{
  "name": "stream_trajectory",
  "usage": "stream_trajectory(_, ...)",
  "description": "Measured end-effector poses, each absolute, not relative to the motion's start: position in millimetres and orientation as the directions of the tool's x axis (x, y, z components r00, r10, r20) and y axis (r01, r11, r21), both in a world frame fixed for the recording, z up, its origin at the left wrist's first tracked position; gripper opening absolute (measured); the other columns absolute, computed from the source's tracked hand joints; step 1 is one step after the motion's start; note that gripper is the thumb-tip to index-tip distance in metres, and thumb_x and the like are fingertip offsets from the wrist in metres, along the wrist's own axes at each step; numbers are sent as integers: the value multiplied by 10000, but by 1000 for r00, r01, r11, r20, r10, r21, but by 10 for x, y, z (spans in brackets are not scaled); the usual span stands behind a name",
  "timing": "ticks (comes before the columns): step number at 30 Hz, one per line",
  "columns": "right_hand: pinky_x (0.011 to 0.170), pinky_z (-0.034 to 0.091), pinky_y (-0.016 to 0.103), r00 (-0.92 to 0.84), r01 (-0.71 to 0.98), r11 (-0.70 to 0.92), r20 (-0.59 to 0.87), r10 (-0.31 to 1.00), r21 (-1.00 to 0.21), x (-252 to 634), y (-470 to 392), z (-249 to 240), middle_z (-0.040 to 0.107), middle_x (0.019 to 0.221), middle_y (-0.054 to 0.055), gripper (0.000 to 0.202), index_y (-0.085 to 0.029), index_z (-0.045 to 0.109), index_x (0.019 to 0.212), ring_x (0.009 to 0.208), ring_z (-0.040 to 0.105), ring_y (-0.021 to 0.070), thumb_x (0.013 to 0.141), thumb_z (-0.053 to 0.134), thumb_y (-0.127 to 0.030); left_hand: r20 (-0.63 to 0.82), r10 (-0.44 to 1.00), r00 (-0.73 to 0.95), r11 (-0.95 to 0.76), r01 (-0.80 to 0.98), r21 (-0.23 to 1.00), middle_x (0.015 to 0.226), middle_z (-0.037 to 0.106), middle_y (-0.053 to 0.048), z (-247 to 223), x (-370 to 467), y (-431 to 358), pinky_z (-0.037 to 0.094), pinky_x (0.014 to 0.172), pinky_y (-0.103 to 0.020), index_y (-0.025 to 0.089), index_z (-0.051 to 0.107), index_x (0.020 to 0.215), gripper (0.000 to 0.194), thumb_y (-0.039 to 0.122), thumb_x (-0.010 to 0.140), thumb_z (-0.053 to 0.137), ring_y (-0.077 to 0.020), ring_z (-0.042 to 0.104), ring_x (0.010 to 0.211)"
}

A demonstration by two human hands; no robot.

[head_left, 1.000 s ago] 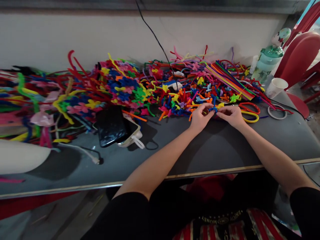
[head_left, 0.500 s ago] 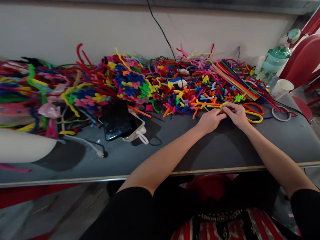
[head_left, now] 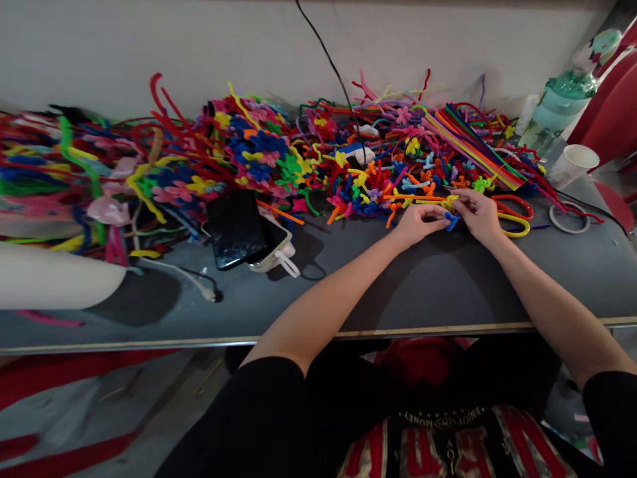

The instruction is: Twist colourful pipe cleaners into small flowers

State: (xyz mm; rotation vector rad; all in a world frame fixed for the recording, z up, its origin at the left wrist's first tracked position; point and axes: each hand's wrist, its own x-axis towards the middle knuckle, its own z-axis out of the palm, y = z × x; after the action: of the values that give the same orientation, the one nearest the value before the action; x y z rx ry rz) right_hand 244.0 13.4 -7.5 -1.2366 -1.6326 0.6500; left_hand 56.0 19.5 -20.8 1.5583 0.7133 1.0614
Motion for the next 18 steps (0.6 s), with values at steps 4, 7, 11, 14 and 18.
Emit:
stream_trajectory(4, 625, 544, 311, 14, 441, 327, 370, 929, -836, 2402, 89, -38, 754, 918, 69, 308, -193, 746, 939, 667, 660, 156, 891, 609, -465, 166, 940, 297, -95, -239, 966, 774, 728, -6, -236, 561, 248, 531, 737, -270, 165, 739, 814, 233, 339, 681, 817, -117, 647, 723)
stream_trajectory(7, 619, 532, 301, -1, 411, 332, 364, 932, -849, 2392, 69, -20, 755, 921, 78, 351, -180, 746, 919, 675, 667, 161, 880, 613, -503, 133, 946, 295, -54, -262, 963, 720, 710, -7, -209, 567, 238, 531, 722, -278, 152, 735, 820, 210, 318, 704, 792, -113, 640, 674)
stream_trajectory(11, 592, 502, 267, -35, 333, 360, 370, 928, -872, 2395, 102, -33, 737, 854, 56, 432, -192, 760, 894, 709, 645, 151, 855, 622, -599, 118, 948, 296, -33, -275, 961, 705, 709, -9, -174, 574, 214, 538, 718, -268, 148, 723, 817, 230, 334, 707, 802, -109, 647, 655)
stream_trajectory(14, 539, 490, 248, -81, 209, 330, 320, 944, -921, 2395, 141, -41, 709, 799, 40, 504, -191, 761, 811, 654, 598, 125, 772, 671, -685, 152, 953, 262, -87, -244, 966, 726, 708, -3, -175, 575, 207, 521, 685, -238, 155, 728, 806, 239, 346, 697, 821, -98, 631, 670)
stream_trajectory(18, 523, 500, 236, -188, 69, 237, 220, 957, -969, 2418, 166, -17, 723, 865, 44, 458, -195, 774, 762, 680, 601, 118, 694, 768, -648, 221, 933, 284, -172, -187, 967, 719, 697, -2, -176, 569, 193, 517, 675, -242, 158, 722, 788, 255, 390, 727, 811, -98, 614, 666)
